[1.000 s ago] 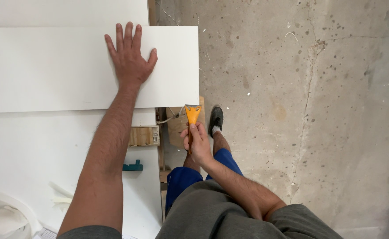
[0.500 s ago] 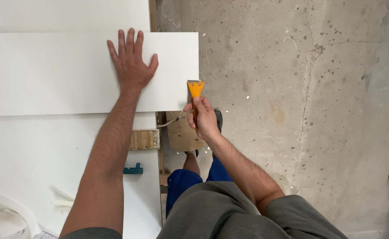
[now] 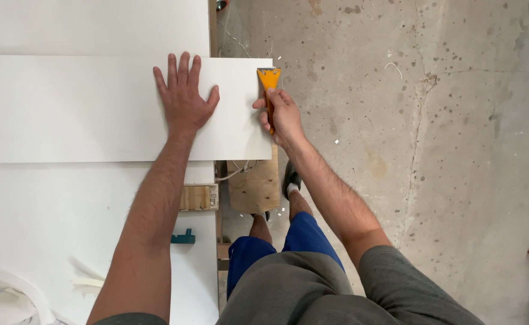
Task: Apply and finish edge banding on a wooden board using an iron, glue gun, and trimming tools
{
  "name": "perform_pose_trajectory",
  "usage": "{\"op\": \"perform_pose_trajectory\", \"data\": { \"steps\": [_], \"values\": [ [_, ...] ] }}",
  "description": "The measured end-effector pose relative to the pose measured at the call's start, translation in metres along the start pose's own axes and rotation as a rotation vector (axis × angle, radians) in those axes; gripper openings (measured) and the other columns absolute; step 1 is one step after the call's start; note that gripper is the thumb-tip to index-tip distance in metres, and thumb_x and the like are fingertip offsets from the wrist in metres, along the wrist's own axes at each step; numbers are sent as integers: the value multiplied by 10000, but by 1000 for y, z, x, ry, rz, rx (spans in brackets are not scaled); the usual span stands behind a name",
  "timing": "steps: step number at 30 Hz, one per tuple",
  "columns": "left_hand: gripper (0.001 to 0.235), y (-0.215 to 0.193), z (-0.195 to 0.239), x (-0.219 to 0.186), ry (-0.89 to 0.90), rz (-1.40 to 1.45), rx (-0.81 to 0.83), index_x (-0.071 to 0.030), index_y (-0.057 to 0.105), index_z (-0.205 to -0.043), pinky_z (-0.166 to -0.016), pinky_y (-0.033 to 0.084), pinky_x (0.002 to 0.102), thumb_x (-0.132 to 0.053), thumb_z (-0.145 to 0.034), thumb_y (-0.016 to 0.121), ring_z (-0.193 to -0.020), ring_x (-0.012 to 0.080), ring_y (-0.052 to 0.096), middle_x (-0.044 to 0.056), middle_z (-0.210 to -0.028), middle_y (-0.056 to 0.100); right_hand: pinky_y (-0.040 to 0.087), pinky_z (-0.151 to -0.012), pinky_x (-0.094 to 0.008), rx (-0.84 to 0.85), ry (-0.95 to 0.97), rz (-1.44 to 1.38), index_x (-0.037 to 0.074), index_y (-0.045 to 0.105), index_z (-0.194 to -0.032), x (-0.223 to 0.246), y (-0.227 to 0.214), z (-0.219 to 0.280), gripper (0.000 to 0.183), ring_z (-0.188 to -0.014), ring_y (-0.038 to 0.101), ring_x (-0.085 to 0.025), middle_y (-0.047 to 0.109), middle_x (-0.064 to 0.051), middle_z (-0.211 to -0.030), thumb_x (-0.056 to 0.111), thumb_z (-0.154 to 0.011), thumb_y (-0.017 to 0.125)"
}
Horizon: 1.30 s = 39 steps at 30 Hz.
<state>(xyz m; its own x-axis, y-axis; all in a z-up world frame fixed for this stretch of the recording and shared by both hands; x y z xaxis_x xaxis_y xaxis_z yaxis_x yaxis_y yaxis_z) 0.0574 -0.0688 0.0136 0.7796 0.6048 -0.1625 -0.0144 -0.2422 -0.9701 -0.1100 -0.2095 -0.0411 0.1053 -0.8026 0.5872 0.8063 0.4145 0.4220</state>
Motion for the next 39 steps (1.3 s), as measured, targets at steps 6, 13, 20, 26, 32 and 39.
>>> {"op": "perform_pose_trajectory", "data": {
  "steps": [6, 13, 20, 26, 32, 39],
  "values": [
    [676, -2, 1, -2, 2, -9, -12, -38, 528, -1546, -1185, 140, 689, -448, -1017, 618, -1510, 388, 262, 159, -1607, 439, 471, -498, -312, -8, -233, -276, -1, 620, -1018, 59, -54, -84, 255, -566, 606, -247, 688, -170, -821, 247, -989, 569],
    [669, -4, 1, -1, 6, -14, -50, -34, 567, -1524, -1182, 143, 685, -445, -1001, 640, -1501, 394, 287, 168, -1589, 473, 346, -415, -226, -288, -37, 561, 95, 528, -1319, -37, -155, 16, 319, -545, 455, -89, 592, -37, -847, 255, -1047, 485],
    [731, 7, -4, 3, -50, 27, 98, -63, 458, -1599, -1200, 49, 676, -524, -1038, 550, -1535, 373, 170, 163, -1660, 344, 554, -818, -429, 552, -778, 1238, 22, 620, -1325, -165, -72, 201, 442, -998, 628, -287, 691, -174, -1132, 347, -1026, 596],
    [685, 3, -1, 0, -19, 4, -13, -58, 527, -1546, -1194, 111, 671, -457, -1007, 665, -1503, 372, 239, 153, -1600, 439, 476, -795, -419, 1216, -1010, 1425, -36, 626, -1235, -300, 63, 286, 370, -872, 550, -300, 586, -141, -1026, 194, -953, 695],
    [692, 5, -4, -1, -36, -9, 33, -69, 488, -1575, -1202, 101, 662, -486, -1037, 616, -1513, 361, 198, 144, -1629, 391, 494, -773, -431, 1204, -1095, 1198, 36, 663, -974, -346, 73, 288, 203, -962, 559, -300, 635, -143, -1099, -121, -891, 567],
    [678, 2, -2, -1, -18, 1, -9, -61, 535, -1549, -1192, 124, 670, -472, -1020, 641, -1503, 372, 229, 151, -1614, 413, 413, -750, -349, 767, -1127, 1282, 113, 669, -1005, -194, 106, 218, 172, -891, 501, -217, 622, -82, -1128, 100, -838, 707]
  ]
}}
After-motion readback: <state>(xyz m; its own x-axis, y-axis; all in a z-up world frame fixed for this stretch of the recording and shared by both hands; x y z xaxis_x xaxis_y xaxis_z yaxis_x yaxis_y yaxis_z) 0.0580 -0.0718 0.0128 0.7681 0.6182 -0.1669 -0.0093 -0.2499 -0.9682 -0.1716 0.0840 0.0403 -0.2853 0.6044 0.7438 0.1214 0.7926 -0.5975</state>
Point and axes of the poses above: each hand's wrist, its own z-axis away from the middle knuckle, its own y-axis out of the palm, x = y × z, the point moved 9 cm from there along -z, towards the middle knuckle
